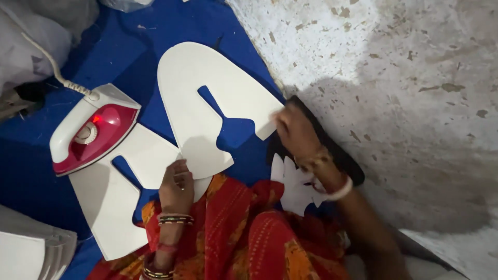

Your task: The recorder is ironing white foam shoe upper components on a blue floor mat to flatten or shape them.

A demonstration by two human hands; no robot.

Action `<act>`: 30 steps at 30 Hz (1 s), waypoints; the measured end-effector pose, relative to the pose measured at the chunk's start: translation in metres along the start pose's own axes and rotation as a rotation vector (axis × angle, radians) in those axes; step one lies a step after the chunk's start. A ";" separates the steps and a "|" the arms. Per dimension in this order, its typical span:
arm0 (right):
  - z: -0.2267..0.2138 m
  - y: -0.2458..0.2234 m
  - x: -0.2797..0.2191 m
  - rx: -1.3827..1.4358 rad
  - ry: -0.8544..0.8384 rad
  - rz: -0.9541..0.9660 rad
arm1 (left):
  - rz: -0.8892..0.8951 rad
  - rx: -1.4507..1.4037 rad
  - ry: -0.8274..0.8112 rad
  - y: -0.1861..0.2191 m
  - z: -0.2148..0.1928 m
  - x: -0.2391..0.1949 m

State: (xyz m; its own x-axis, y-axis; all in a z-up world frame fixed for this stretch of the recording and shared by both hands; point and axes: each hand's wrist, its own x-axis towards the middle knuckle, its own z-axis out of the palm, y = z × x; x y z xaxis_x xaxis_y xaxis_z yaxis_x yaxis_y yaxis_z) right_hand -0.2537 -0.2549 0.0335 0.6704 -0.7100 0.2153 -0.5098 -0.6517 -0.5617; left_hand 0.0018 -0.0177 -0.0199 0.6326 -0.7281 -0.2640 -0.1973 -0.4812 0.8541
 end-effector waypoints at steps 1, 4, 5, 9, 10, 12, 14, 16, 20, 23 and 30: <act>-0.008 -0.009 -0.013 -0.001 -0.147 0.133 | 0.024 0.018 0.003 0.001 -0.002 -0.001; -0.020 -0.012 -0.062 -0.215 -0.484 0.303 | 0.089 0.046 0.012 0.009 -0.004 -0.008; -0.021 -0.011 -0.080 -0.423 -0.673 0.335 | 0.128 0.062 0.026 0.013 -0.007 -0.011; -0.023 -0.005 -0.111 -0.534 -0.535 0.212 | 0.244 0.053 0.064 0.033 -0.020 -0.016; -0.025 0.000 -0.114 -0.449 -0.526 0.325 | 0.220 0.016 0.056 0.040 -0.024 -0.017; -0.040 -0.004 -0.107 -0.360 -0.519 0.432 | 0.195 -0.020 0.052 0.052 -0.031 -0.022; -0.066 -0.020 -0.084 -0.662 -0.550 0.306 | 0.193 -0.096 0.010 0.062 -0.038 -0.028; -0.085 -0.035 -0.067 -0.559 -0.556 0.443 | 0.212 -0.126 -0.010 0.070 -0.038 -0.035; -0.103 -0.078 -0.035 -0.197 -0.363 0.357 | 0.059 -0.221 -0.240 0.087 -0.036 -0.044; -0.073 -0.142 -0.007 -0.186 -0.261 0.260 | 0.146 -0.666 -0.425 0.095 -0.011 -0.042; -0.024 -0.189 0.050 0.073 -0.362 -0.276 | 0.087 -0.692 -0.236 0.067 -0.010 0.001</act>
State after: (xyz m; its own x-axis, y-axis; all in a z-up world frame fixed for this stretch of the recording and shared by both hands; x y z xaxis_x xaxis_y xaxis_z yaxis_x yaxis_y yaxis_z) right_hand -0.1367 -0.1734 0.1694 0.9274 -0.3654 0.0795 -0.2551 -0.7736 -0.5801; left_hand -0.0031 -0.0462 0.0415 0.4432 -0.8727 -0.2050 0.3279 -0.0550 0.9431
